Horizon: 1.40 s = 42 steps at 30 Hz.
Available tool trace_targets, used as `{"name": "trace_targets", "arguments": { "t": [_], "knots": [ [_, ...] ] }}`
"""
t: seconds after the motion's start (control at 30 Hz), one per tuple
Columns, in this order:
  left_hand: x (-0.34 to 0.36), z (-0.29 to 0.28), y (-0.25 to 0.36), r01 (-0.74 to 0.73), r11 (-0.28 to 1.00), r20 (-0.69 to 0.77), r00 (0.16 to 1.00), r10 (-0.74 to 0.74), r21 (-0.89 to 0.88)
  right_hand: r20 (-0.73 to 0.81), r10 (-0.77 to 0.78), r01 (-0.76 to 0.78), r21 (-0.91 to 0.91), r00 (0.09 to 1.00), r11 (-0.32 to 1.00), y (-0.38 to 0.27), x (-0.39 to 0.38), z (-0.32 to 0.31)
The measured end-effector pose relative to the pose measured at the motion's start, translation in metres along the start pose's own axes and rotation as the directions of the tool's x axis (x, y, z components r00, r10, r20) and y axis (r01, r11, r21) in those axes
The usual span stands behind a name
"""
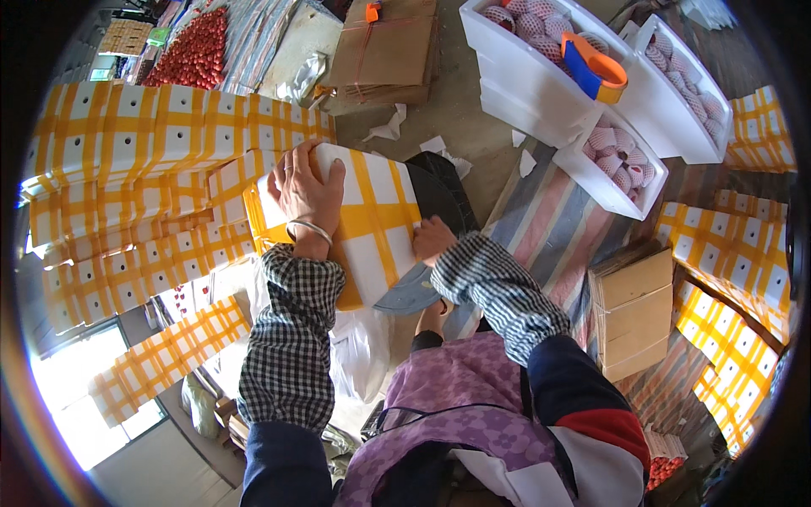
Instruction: The person repeatedly picks up white styrofoam boxes containing individually wrapped fruit, closes the lids, and seals them with yellow packing tape using a handheld dispenser. Sealed boxes are stacked nearby.
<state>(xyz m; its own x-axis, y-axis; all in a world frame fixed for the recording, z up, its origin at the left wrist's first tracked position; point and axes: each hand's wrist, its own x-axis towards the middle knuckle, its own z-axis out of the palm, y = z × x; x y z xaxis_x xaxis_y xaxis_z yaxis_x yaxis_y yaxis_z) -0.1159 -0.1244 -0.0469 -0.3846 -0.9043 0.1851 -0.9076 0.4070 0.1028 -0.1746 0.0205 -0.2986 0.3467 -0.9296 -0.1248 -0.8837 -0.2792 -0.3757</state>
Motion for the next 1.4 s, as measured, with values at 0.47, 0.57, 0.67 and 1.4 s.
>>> {"name": "trace_targets", "arguments": {
  "t": [0.47, 0.57, 0.67, 1.4],
  "knots": [
    [-0.003, 0.003, -0.010, -0.014, 1.000, 0.028, 1.000, 0.014, -0.001, 0.220, 0.826, -0.190, 0.972, 0.519, -0.139, -0.070, 0.015, 0.060],
    [-0.004, -0.004, -0.013, 0.024, 0.999, 0.013, 1.000, -0.024, 0.027, 0.324, 0.772, -0.488, 0.873, 0.547, -0.021, -0.080, -0.019, 0.041],
    [-0.007, 0.001, -0.019, 0.003, 1.000, 0.013, 1.000, -0.004, 0.020, 0.209, 0.596, -0.454, 0.840, 0.776, 0.297, -0.093, -0.048, -0.001],
    [0.002, 0.006, -0.023, 0.114, 0.993, 0.006, 0.993, -0.114, 0.007, -0.178, 0.329, -0.039, 0.829, 0.927, 0.557, -0.067, -0.034, -0.017]
  ]
}}
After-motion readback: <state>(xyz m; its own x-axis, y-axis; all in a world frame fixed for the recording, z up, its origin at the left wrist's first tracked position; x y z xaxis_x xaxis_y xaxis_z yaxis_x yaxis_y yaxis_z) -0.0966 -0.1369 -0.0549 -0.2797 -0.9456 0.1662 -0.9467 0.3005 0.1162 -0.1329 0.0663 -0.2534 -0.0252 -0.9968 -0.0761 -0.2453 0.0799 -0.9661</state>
